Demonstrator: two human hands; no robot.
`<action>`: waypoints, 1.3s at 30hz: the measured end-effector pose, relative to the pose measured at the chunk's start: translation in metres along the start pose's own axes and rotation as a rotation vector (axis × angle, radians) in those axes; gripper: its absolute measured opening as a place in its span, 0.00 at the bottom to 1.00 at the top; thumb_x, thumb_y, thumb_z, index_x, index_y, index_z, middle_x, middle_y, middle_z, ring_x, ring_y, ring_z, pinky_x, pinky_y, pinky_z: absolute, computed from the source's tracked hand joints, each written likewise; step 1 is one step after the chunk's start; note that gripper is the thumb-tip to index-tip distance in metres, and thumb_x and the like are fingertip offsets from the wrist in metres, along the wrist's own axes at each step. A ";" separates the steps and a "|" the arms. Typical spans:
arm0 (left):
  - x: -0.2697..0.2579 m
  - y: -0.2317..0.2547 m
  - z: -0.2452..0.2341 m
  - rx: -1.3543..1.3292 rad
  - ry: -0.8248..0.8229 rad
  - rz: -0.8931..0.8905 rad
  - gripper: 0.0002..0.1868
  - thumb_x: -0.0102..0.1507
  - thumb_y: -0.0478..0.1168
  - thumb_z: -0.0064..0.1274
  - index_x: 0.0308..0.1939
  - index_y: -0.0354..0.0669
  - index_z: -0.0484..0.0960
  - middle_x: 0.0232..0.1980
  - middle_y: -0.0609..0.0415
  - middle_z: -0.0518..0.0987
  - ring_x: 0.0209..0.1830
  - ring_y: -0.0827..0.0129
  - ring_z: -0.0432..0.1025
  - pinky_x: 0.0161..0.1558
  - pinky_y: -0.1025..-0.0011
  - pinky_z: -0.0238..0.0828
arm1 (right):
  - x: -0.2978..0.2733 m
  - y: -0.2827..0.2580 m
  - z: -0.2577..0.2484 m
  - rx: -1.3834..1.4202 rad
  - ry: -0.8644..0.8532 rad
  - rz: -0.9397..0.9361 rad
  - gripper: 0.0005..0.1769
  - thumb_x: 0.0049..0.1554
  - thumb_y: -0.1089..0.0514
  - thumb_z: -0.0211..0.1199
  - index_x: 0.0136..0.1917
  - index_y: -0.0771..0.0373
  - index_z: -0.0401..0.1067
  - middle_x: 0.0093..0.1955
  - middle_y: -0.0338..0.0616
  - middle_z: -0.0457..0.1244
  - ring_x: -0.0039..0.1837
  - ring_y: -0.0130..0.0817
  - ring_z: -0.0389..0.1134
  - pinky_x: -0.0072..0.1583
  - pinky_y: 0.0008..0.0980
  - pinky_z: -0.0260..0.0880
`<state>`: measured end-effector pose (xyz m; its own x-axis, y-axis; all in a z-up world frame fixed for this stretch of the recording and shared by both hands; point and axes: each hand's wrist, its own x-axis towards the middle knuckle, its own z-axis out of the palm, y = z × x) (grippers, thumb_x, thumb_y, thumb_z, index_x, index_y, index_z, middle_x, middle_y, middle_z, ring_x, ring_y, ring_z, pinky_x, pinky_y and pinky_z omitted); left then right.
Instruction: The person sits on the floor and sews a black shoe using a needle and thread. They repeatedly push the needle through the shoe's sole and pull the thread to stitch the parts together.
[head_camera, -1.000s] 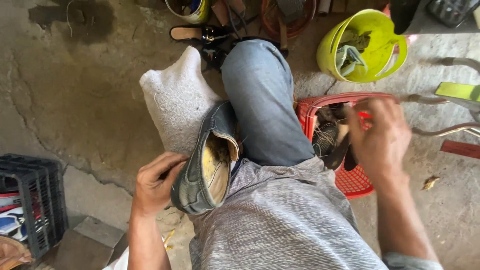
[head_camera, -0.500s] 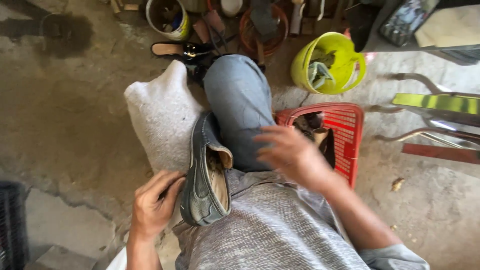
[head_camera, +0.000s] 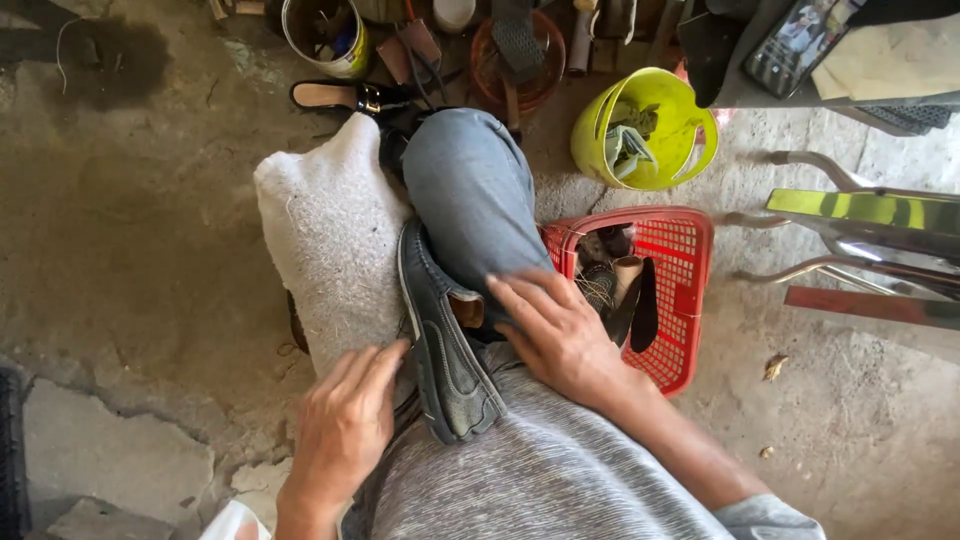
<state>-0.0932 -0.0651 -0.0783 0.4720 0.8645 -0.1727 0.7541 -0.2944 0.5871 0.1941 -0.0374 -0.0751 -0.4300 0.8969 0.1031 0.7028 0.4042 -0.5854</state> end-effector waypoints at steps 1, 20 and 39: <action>0.001 0.003 -0.002 0.000 0.003 0.000 0.24 0.62 0.23 0.49 0.63 0.36 0.77 0.52 0.43 0.83 0.49 0.52 0.81 0.48 0.57 0.84 | -0.004 0.003 -0.005 -0.002 0.000 -0.003 0.27 0.65 0.57 0.62 0.74 0.69 0.62 0.64 0.55 0.66 0.67 0.50 0.64 0.68 0.49 0.67; 0.025 0.024 -0.024 -0.064 0.095 -0.009 0.11 0.67 0.34 0.53 0.53 0.37 0.80 0.40 0.53 0.82 0.38 0.61 0.76 0.36 0.62 0.73 | -0.005 -0.016 -0.037 0.472 -0.157 0.135 0.10 0.63 0.58 0.60 0.54 0.64 0.77 0.44 0.43 0.67 0.46 0.36 0.66 0.52 0.34 0.69; 0.028 0.027 -0.022 0.042 0.134 0.035 0.11 0.66 0.32 0.56 0.52 0.40 0.82 0.32 0.57 0.75 0.32 0.65 0.70 0.27 0.67 0.69 | 0.019 -0.017 0.022 0.627 -0.142 0.278 0.14 0.62 0.67 0.58 0.61 0.66 0.73 0.56 0.45 0.72 0.56 0.35 0.76 0.57 0.32 0.77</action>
<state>-0.0700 -0.0399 -0.0497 0.4358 0.8990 -0.0440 0.7576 -0.3400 0.5572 0.1615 -0.0316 -0.0804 -0.3816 0.9028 -0.1983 0.3564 -0.0542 -0.9328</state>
